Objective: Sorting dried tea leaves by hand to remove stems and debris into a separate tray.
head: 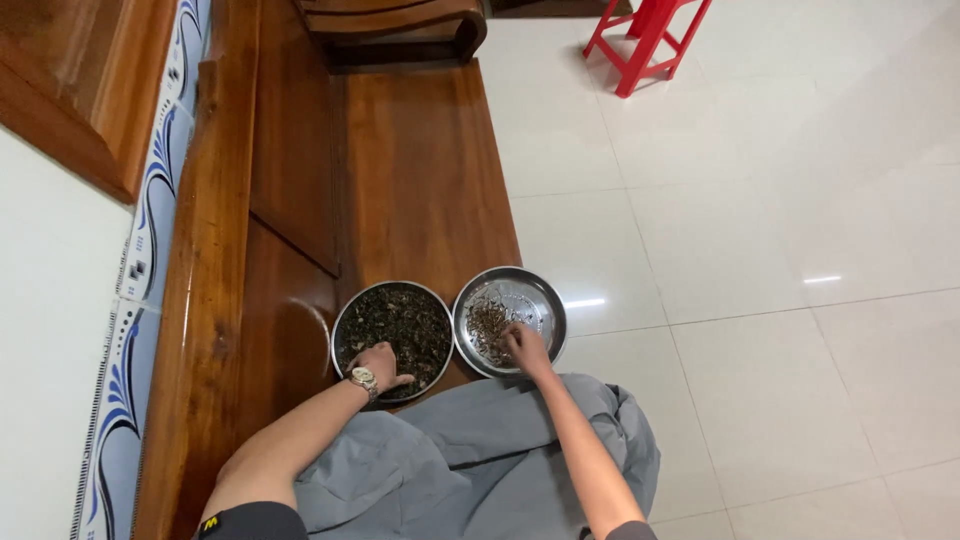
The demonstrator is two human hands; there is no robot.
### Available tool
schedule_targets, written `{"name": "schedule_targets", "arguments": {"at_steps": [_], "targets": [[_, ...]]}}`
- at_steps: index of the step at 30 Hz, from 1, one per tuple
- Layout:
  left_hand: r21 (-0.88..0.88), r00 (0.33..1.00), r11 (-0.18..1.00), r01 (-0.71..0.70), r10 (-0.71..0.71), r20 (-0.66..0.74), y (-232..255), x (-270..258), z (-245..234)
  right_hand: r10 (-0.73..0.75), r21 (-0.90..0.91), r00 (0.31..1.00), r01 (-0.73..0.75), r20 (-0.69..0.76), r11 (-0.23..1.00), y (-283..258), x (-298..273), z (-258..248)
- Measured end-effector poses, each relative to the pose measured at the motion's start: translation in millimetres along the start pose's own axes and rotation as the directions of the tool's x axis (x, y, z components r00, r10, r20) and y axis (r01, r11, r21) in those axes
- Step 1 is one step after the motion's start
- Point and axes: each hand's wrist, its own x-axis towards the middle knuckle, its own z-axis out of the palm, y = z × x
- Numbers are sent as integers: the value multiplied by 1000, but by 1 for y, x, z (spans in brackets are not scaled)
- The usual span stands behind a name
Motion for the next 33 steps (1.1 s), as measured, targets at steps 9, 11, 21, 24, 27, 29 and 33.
{"name": "schedule_targets", "arguments": {"at_steps": [9, 11, 21, 24, 27, 29, 33], "targets": [[-541, 983, 837, -80, -23, -180, 4, -18, -5, -132, -99, 984, 121, -121, 988, -4, -13, 2], [-420, 993, 907, -30, -21, -115, 12, 38, 64, -165, -145, 984, 155, -63, 977, -1, -18, 9], [-294, 964, 933, -208, 145, -221, -26, 89, 80, -250, -216, 968, 236, -37, 947, -2, -10, 6], [-373, 965, 902, -217, 141, -220, -42, 85, 55, -256, -237, 965, 236, -56, 942, 1, -10, 8], [-489, 938, 826, -279, 125, -325, -54, 47, -3, -273, -196, 961, 259, -50, 946, -10, -15, 5], [-475, 935, 839, -266, 105, -338, -54, 26, -29, -275, -195, 960, 260, -53, 946, -12, -16, 4], [-344, 926, 920, -187, 48, -374, -51, 55, 1, -271, -179, 961, 258, -51, 950, -16, -18, 2]]}}
